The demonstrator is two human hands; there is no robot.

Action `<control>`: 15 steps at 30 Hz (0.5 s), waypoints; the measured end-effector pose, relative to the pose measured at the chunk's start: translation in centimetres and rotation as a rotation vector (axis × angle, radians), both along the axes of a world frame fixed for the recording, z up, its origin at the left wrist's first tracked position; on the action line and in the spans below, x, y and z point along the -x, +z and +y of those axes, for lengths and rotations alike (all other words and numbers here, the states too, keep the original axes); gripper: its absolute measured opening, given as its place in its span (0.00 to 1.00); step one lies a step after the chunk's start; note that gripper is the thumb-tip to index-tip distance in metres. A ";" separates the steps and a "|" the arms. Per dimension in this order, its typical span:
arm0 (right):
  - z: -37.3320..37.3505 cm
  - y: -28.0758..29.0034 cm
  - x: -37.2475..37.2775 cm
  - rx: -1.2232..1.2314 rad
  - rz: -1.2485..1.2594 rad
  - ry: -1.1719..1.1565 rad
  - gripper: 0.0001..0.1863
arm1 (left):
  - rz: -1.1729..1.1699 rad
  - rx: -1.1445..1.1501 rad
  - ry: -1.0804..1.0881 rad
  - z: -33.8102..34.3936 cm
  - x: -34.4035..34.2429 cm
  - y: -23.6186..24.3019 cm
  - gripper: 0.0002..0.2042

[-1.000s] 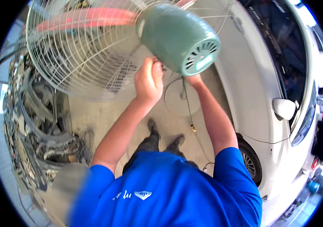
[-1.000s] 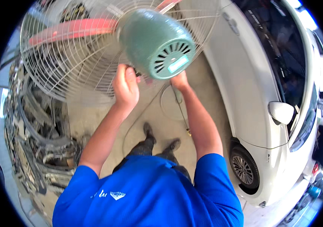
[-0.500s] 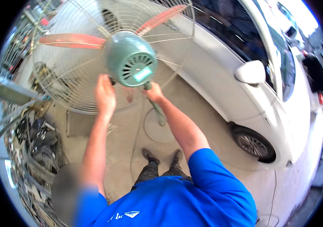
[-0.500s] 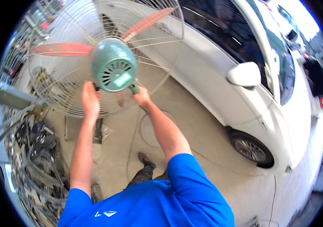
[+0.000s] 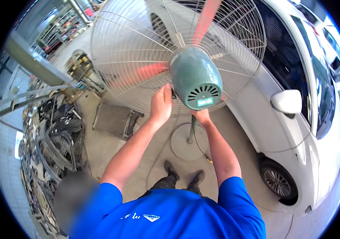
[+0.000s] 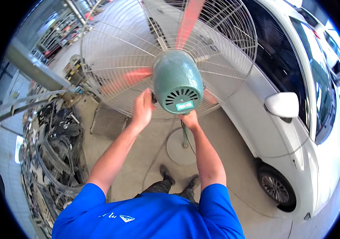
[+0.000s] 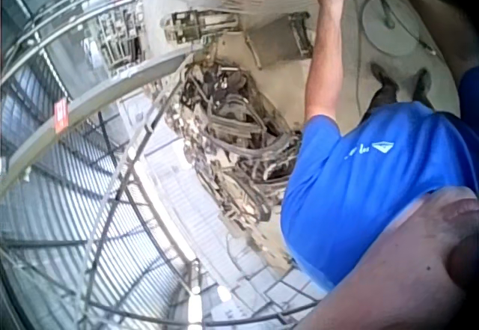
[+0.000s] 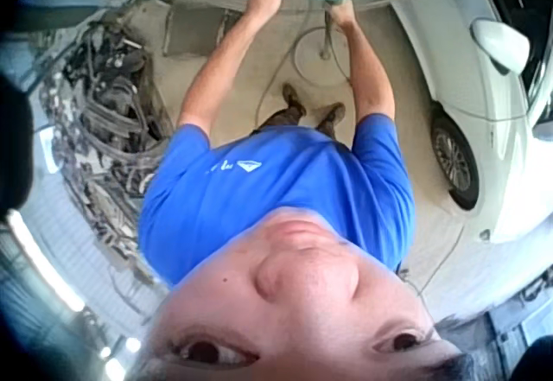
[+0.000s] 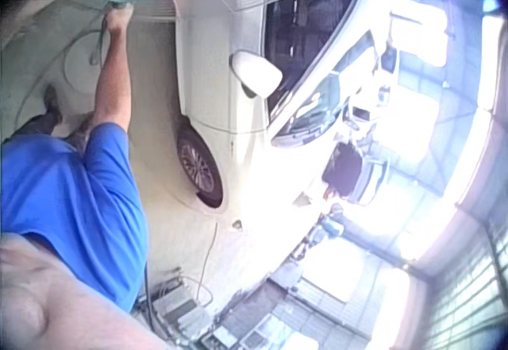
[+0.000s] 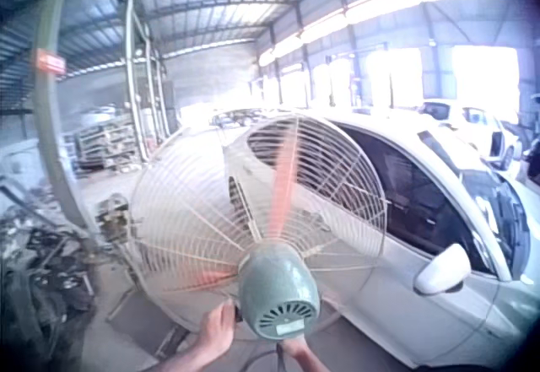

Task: The person kneels to inspect and adjust the rear bumper of a white car, then moves a large floor fan to a new position, and finally retrieves and applies masking tape to the bumper area.

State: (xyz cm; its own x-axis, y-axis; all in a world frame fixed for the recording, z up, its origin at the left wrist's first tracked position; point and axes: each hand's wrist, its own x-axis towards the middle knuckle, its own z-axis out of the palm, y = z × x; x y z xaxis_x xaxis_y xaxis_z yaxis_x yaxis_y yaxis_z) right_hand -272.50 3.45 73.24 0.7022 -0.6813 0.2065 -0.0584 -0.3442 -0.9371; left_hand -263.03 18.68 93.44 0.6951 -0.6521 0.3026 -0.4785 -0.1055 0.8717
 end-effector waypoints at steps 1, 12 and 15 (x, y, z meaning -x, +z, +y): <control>0.2 0.3 0.0 -0.125 0.045 0.029 0.13 | 0.031 0.003 0.016 0.4 0.1 -0.1 0.21; -0.4 -0.1 1.1 -0.040 0.259 0.075 0.26 | 0.067 -0.004 -0.013 2.7 3.1 0.0 0.20; 0.2 -0.5 1.2 -0.036 0.112 0.017 0.24 | 0.032 0.032 0.005 2.6 3.5 -0.4 0.21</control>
State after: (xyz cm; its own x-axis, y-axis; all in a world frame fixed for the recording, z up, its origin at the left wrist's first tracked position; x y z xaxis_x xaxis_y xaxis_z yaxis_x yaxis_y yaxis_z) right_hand -273.65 3.68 72.73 0.7310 -0.6748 0.1013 -0.1582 -0.3120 -0.9368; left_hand -266.51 21.31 93.05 0.7081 -0.6388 0.3009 -0.4501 -0.0799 0.8894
